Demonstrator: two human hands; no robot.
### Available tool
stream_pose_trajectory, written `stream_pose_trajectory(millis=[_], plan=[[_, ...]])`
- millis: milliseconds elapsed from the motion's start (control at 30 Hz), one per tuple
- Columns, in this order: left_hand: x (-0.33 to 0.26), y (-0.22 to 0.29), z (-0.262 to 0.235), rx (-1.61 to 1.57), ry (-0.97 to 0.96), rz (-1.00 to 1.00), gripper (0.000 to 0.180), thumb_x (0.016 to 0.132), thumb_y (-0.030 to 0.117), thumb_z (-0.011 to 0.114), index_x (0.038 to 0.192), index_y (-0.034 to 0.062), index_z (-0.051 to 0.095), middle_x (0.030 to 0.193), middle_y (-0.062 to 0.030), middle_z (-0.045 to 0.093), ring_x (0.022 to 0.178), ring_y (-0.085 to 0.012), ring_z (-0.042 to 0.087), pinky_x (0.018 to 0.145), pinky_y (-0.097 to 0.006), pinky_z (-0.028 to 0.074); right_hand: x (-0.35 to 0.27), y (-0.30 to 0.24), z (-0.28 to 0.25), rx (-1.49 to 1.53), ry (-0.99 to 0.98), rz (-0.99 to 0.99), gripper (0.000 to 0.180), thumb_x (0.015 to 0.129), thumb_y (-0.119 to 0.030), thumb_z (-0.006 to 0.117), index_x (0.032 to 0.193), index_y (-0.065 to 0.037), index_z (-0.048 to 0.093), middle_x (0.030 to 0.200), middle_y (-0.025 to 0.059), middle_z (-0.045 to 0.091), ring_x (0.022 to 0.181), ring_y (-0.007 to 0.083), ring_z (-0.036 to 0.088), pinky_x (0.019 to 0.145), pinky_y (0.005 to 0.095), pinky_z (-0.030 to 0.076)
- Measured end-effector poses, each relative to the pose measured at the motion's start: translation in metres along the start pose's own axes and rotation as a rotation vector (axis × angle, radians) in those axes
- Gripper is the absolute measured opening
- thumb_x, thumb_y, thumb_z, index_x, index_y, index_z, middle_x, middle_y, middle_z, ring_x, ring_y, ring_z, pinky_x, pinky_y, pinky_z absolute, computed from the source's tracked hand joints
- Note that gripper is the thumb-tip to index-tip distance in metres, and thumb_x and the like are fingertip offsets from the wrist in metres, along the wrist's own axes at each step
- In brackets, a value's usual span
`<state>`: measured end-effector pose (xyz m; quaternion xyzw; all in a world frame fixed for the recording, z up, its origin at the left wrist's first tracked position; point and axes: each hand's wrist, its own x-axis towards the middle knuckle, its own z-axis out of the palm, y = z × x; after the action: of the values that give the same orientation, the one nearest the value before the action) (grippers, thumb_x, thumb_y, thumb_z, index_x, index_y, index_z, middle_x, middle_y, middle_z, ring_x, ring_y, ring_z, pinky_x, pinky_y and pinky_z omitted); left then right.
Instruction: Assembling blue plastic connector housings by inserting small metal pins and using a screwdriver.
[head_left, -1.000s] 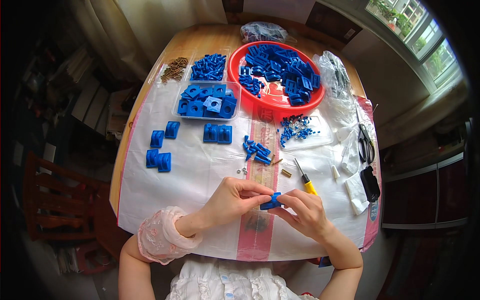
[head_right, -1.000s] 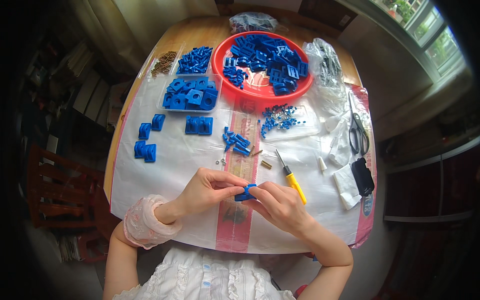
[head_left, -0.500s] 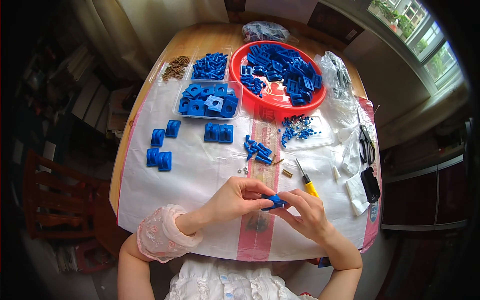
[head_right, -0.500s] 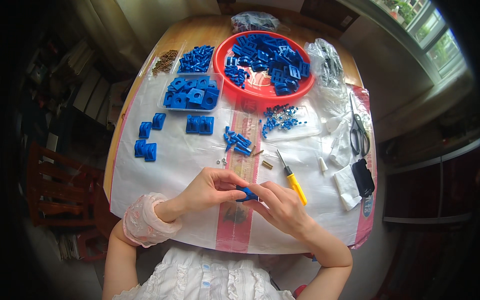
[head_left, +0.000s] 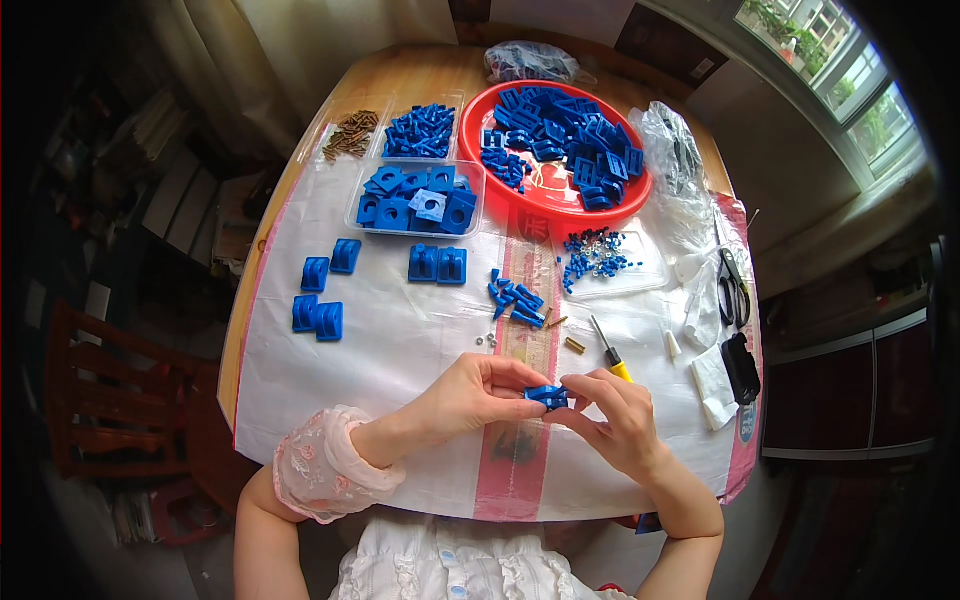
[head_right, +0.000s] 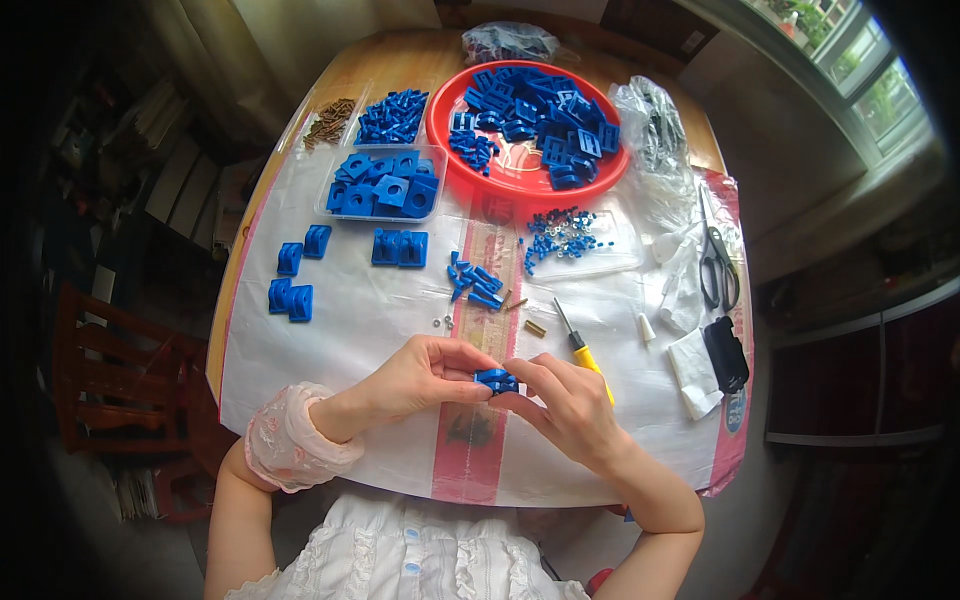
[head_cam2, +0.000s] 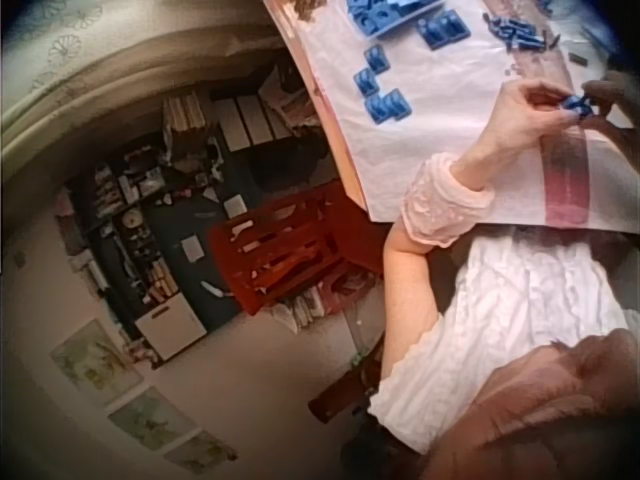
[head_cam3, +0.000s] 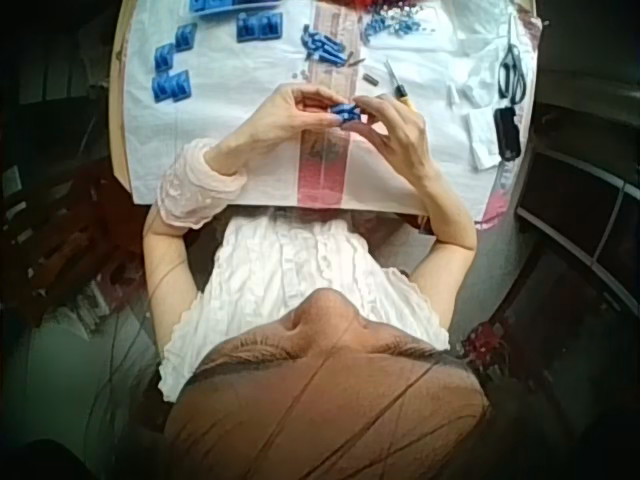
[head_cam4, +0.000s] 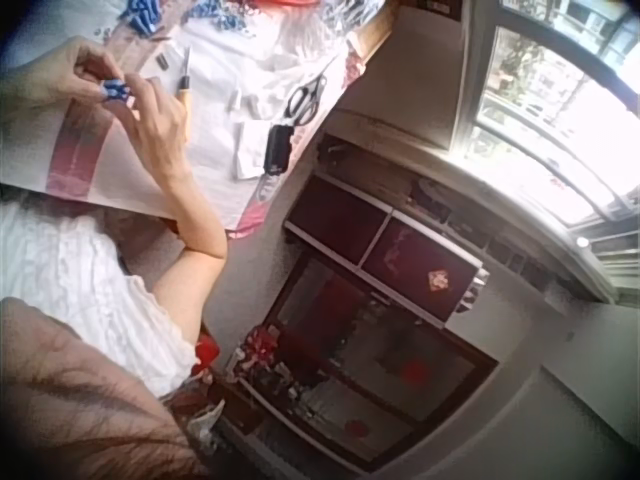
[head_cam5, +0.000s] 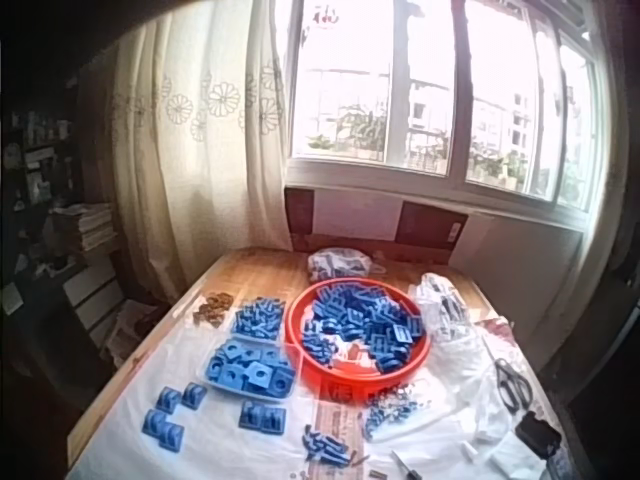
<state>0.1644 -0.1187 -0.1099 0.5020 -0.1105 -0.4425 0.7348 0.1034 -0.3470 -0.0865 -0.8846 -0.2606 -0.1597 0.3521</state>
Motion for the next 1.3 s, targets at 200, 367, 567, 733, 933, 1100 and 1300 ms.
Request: stream_pose_trajectory(millis=[200, 367, 567, 733, 933, 1100, 1300], plan=[[-0.001, 0.003, 0.0, -0.035, 0.014, -0.041, 0.03, 0.094, 0.005, 0.074, 0.123, -0.0028, 0.069, 0.114, -0.0106, 0.075, 0.103, -0.0135, 0.071, 0.093, -0.026, 0.056, 0.0, 0.003, 0.0, 0.021, -0.003, 0.025, 0.042, 0.078, -0.019, 0.088, 0.112, -0.004, 0.068, 0.081, 0.0051, 0.066, 0.065, 0.0175, 0.067, 0.054, 0.0306, 0.051], [0.002, -0.005, -0.007, -0.094, 0.016, -0.082, 0.031, 0.096, 0.005, 0.072, 0.126, -0.0027, 0.067, 0.119, -0.0113, 0.072, 0.109, -0.015, 0.069, 0.098, -0.03, 0.056, 0.001, 0.001, -0.002, 0.048, -0.014, 0.048, 0.047, 0.074, -0.015, 0.091, 0.111, -0.001, 0.067, 0.083, 0.007, 0.07, 0.07, 0.0177, 0.07, 0.059, 0.029, 0.052], [0.001, 0.001, -0.005, -0.136, 0.001, -0.104, 0.031, 0.098, 0.006, 0.07, 0.127, -0.0031, 0.066, 0.121, -0.0121, 0.072, 0.111, -0.0173, 0.07, 0.101, -0.031, 0.056, 0.0, 0.002, 0.002, 0.197, 0.09, 0.122, 0.043, 0.08, -0.01, 0.087, 0.116, -0.002, 0.066, 0.08, 0.0066, 0.066, 0.069, 0.0175, 0.068, 0.061, 0.0298, 0.053], [-0.001, 0.007, -0.005, -0.205, 0.045, -0.126, 0.032, 0.098, 0.008, 0.07, 0.128, -0.0022, 0.065, 0.122, -0.0114, 0.071, 0.114, -0.0176, 0.069, 0.102, -0.03, 0.056, 0.002, 0.004, -0.004, 0.0, 0.168, 0.181, 0.038, 0.082, -0.004, 0.084, 0.115, -0.002, 0.066, 0.08, 0.0072, 0.066, 0.066, 0.018, 0.065, 0.059, 0.03, 0.051], [0.0, 0.019, -0.01, -0.315, 0.153, 0.0, 0.034, 0.098, 0.01, 0.071, 0.129, -0.001, 0.063, 0.124, -0.0106, 0.07, 0.117, -0.0166, 0.067, 0.107, -0.027, 0.053, 0.005, 0.014, -0.025, -0.553, -0.031, 0.432, 0.023, 0.087, -0.015, 0.078, 0.098, -0.002, 0.062, 0.095, 0.0123, 0.057, 0.089, 0.0322, 0.06, 0.07, 0.0435, 0.05], [0.001, 0.024, -0.016, -0.392, 0.257, 0.106, 0.035, 0.098, 0.012, 0.071, 0.129, -0.0017, 0.063, 0.124, -0.0103, 0.07, 0.118, -0.0146, 0.067, 0.108, -0.024, 0.052, -0.002, 0.002, -0.03, -0.61, -0.212, 0.503, 0.027, 0.087, -0.019, 0.077, 0.096, -0.003, 0.057, 0.093, 0.0116, 0.058, 0.088, 0.0316, 0.062, 0.069, 0.0428, 0.051], [0.003, 0.016, -0.024, -0.459, 0.336, 0.148, 0.037, 0.099, 0.011, 0.071, 0.131, -0.0027, 0.06, 0.123, -0.0099, 0.07, 0.117, -0.0136, 0.067, 0.101, -0.019, 0.056, -0.007, 0.003, -0.03, -0.571, -0.293, 0.53, 0.024, 0.092, -0.016, 0.072, 0.097, -0.001, 0.054, 0.089, 0.0144, 0.06, 0.083, 0.0352, 0.062, 0.071, 0.0446, 0.048]])
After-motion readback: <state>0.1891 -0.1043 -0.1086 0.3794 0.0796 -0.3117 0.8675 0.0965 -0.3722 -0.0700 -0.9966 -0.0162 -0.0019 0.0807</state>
